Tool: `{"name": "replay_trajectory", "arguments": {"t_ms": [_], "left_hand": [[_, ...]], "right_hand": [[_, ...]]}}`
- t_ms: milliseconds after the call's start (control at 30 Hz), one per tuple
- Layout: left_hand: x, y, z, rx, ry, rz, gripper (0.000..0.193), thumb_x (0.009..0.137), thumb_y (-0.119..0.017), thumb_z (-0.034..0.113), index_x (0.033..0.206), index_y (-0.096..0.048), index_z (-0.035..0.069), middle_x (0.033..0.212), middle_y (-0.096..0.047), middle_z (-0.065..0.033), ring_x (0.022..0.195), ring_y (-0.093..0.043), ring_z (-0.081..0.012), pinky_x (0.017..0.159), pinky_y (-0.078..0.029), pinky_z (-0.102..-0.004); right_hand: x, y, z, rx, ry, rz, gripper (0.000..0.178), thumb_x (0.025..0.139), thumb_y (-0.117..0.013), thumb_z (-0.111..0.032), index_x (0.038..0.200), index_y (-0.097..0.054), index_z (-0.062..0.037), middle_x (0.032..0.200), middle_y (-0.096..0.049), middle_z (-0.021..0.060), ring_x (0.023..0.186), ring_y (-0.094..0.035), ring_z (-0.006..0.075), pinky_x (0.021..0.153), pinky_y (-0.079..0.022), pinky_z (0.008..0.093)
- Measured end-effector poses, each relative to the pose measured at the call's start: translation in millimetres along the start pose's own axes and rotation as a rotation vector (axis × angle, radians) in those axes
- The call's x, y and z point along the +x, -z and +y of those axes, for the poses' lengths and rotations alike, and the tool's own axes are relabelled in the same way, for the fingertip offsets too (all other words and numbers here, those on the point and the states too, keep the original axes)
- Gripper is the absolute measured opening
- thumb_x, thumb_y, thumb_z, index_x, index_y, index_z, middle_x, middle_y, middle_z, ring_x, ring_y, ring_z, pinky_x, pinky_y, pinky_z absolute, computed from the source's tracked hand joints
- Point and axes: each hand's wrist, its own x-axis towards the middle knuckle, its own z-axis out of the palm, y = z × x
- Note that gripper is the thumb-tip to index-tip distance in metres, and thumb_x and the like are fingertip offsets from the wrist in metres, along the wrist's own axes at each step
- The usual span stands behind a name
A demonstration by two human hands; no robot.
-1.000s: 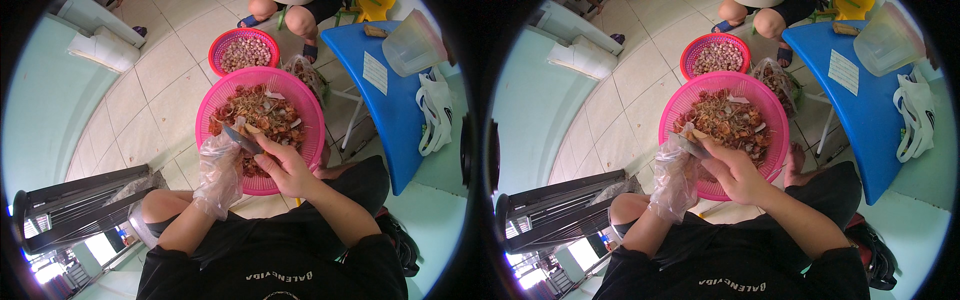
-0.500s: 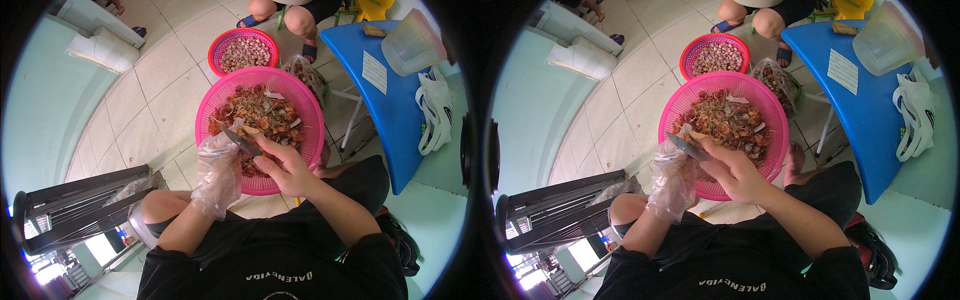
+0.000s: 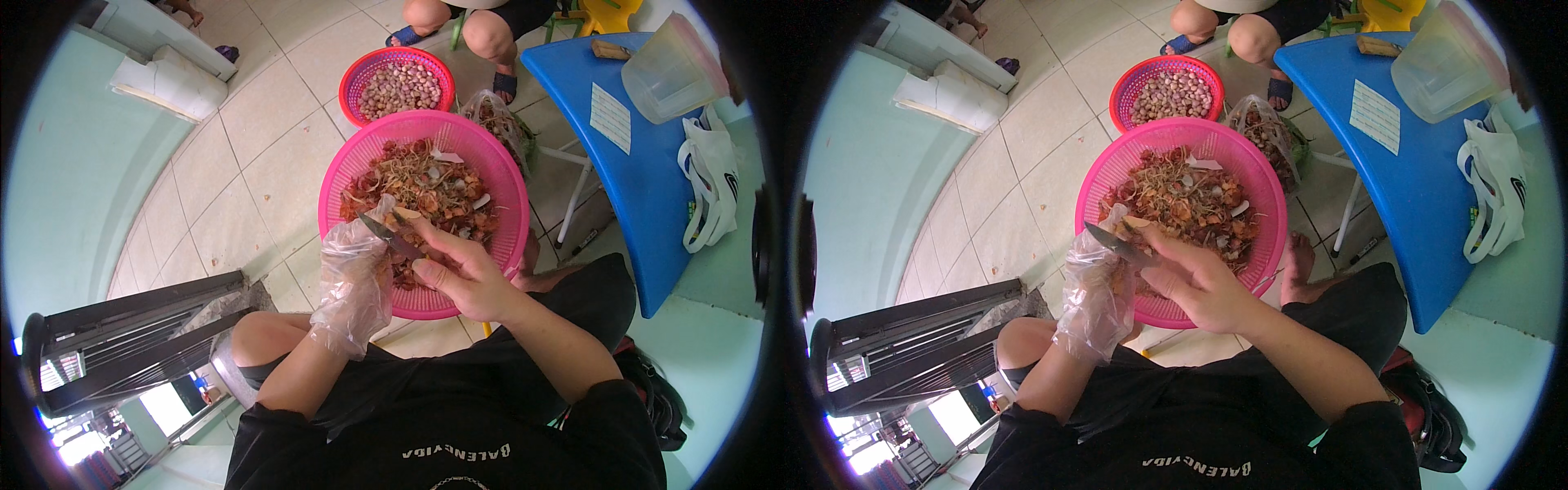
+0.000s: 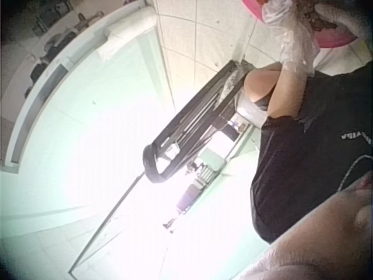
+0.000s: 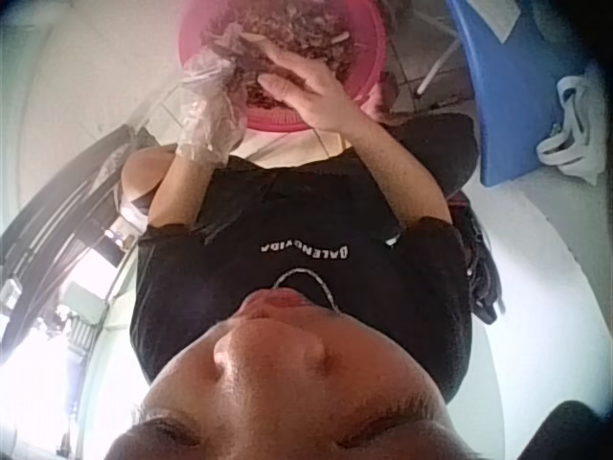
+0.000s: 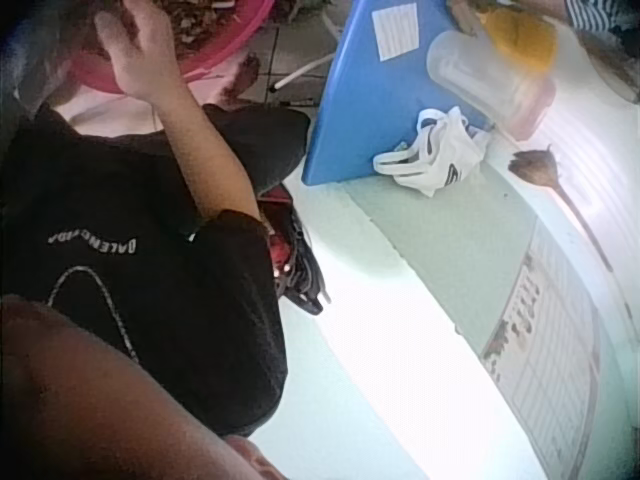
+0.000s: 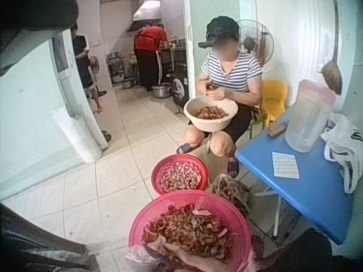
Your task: The person uses a knife and a fork to peel and trim shallots, placing the cleaned shallots into a separate pink basket.
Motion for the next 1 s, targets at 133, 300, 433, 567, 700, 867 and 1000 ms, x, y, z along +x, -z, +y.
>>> {"name": "replay_trajectory", "arguments": {"t_ms": [133,300,433,567,700,867,1000], "left_hand": [[-5,-2,2,0.018,-0.066,-0.053,0.024,0.097,-0.063,0.008,0.121,-0.065,0.004,0.113,-0.069,-0.0082,0.102,-0.067,-0.0206,0.089,-0.057,-0.035],[1,5,3,0.05,-0.018,-0.026,0.023,0.097,-0.063,0.008,0.119,-0.065,0.003,0.111,-0.069,-0.0076,0.097,-0.067,-0.0184,0.083,-0.056,-0.0331],[-2,1,-4,0.024,-0.161,-0.067,0.019,0.098,-0.063,0.007,0.116,-0.067,0.003,0.107,-0.07,-0.0066,0.091,-0.066,-0.0144,0.074,-0.053,-0.0294],[-3,4,0,0.064,-0.146,-0.031,0.019,0.097,-0.063,0.006,0.116,-0.067,0.003,0.107,-0.07,-0.0069,0.092,-0.065,-0.0141,0.072,-0.052,-0.0278],[1,13,4,0.16,-0.116,-0.047,0.021,0.097,-0.064,0.006,0.118,-0.066,0.002,0.11,-0.07,-0.0073,0.091,-0.066,-0.0141,0.072,-0.052,-0.0272],[-2,6,5,0.185,-0.168,-0.057,0.021,0.097,-0.066,0.009,0.117,-0.067,0.002,0.109,-0.07,-0.0069,0.089,-0.066,-0.0132,0.071,-0.052,-0.0269],[0,6,7,0.143,-0.075,-0.006,0.021,0.098,-0.065,0.012,0.117,-0.067,0.003,0.11,-0.07,-0.0068,0.094,-0.068,-0.0158,0.076,-0.055,-0.0289]], "right_hand": [[0,5,-7,0.066,-0.091,-0.04,0.054,0.104,-0.053,-0.008,0.154,-0.035,-0.0009,0.133,-0.052,0.0078,0.117,-0.047,0.0107,0.102,-0.038,0.0285],[0,7,-9,0.266,-0.216,-0.052,0.053,0.106,-0.051,-0.012,0.157,-0.034,-0.0078,0.08,-0.045,-0.0051,0.065,-0.036,0.0035,0.058,-0.033,0.0199],[0,4,6,0.167,-0.1,-0.061,0.054,0.106,-0.051,-0.012,0.157,-0.033,-0.008,0.077,-0.044,-0.0052,0.06,-0.034,0.0036,0.055,-0.031,0.0204],[0,5,8,0.111,-0.046,-0.039,0.052,0.107,-0.05,-0.012,0.156,-0.035,-0.0057,0.075,-0.044,-0.0054,0.059,-0.035,0.0034,0.055,-0.032,0.0202],[-1,8,-1,0.17,-0.173,-0.045,0.051,0.107,-0.049,-0.01,0.155,-0.036,-0.0039,0.086,-0.051,-0.0033,0.07,-0.042,0.0037,0.064,-0.036,0.0201],[2,8,5,-0.164,0.13,-0.034,0.052,0.106,-0.051,-0.009,0.154,-0.035,-0.0004,0.123,-0.064,0.0072,0.102,-0.059,0.0109,0.093,-0.046,0.0263],[1,5,-5,-0.164,0.047,-0.052,0.053,0.103,-0.055,-0.008,0.151,-0.037,0.0043,0.138,-0.059,0.0123,0.12,-0.054,0.0132,0.106,-0.039,0.0286]]}}
